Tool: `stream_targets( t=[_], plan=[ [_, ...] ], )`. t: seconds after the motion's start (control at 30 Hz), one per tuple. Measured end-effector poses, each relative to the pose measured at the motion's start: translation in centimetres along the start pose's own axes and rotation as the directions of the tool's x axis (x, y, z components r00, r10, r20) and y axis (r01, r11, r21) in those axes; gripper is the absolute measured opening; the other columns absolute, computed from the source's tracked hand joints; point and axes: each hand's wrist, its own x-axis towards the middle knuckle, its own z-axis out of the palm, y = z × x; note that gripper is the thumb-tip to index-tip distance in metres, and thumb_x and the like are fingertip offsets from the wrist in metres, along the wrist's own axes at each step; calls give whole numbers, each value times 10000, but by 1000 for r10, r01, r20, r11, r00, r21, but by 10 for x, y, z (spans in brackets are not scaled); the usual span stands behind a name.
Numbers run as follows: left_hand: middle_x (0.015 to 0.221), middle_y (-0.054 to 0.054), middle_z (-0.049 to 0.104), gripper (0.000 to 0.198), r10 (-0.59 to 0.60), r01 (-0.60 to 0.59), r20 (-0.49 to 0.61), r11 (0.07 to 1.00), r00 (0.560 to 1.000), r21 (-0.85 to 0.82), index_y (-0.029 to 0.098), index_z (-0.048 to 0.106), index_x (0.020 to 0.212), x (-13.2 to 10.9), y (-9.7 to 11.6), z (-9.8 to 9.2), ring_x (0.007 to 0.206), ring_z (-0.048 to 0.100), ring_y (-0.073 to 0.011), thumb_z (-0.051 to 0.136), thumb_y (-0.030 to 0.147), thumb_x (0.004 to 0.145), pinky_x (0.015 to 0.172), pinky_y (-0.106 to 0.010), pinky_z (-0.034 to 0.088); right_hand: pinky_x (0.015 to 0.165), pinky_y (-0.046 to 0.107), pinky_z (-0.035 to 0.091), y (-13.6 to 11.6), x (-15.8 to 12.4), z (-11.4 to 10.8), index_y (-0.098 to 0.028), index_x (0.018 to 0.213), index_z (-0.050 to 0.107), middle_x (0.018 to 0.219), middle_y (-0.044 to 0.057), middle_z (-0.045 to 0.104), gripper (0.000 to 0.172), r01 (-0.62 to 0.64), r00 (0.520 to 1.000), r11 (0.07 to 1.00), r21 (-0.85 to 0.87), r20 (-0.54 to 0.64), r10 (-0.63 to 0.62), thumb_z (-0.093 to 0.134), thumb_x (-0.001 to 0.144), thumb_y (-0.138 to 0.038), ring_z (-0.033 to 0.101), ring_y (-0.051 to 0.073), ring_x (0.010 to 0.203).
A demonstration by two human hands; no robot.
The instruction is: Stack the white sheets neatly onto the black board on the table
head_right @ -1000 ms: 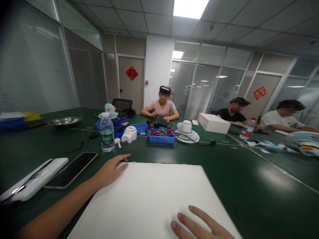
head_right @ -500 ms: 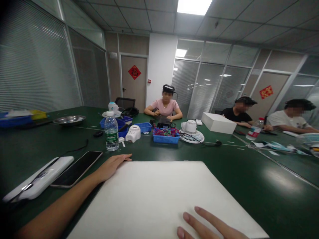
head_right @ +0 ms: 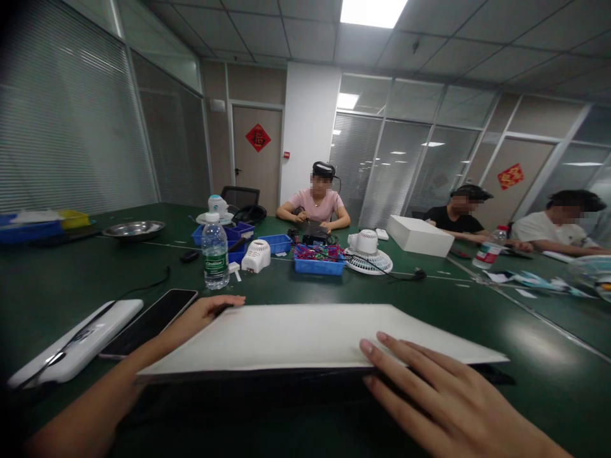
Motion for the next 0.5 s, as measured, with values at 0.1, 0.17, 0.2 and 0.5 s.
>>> stream_targets(
  t=[0.1, 0.17, 0.2, 0.5],
  plan=[
    [1421, -74, 598, 542, 2, -5, 65, 999, 998, 46, 250, 717, 1195, -7, 8, -4, 1334, 528, -306, 755, 470, 701, 1156, -482, 350, 1005, 292, 511, 4, -4, 6, -260, 1359, 569, 1408, 56, 560, 396, -71, 997, 997, 4, -40, 71, 367, 1019, -235, 527, 191, 1301],
    [1406, -64, 608, 564, -1, -6, 98, 997, 995, 71, 269, 709, 1212, -8, 11, -4, 1344, 515, -308, 769, 473, 690, 1173, -494, 316, 1010, 313, 505, 3, -11, 13, -248, 1389, 526, 1423, 77, 545, 407, -133, 988, 991, 16, -75, 134, 385, 1011, -202, 524, 191, 1303],
    [1379, -59, 630, 541, -1, -8, 111, 997, 994, 80, 277, 721, 1190, -7, 12, -5, 1341, 518, -308, 770, 470, 687, 1177, -497, 307, 1013, 332, 502, 2, -14, 17, -227, 1398, 509, 1430, 95, 535, 416, -154, 984, 988, 18, -88, 155, 392, 1002, -174, 520, 200, 1308],
    [1288, -50, 691, 461, 2, -21, 137, 991, 991, 135, 287, 770, 1081, 1, 10, -6, 1247, 608, -314, 770, 424, 641, 1120, -488, 395, 935, 348, 527, -7, -15, 35, -146, 1258, 615, 1214, 122, 649, 395, -212, 957, 976, -54, -215, 196, 615, 872, -61, 622, 239, 1136]
  ],
)
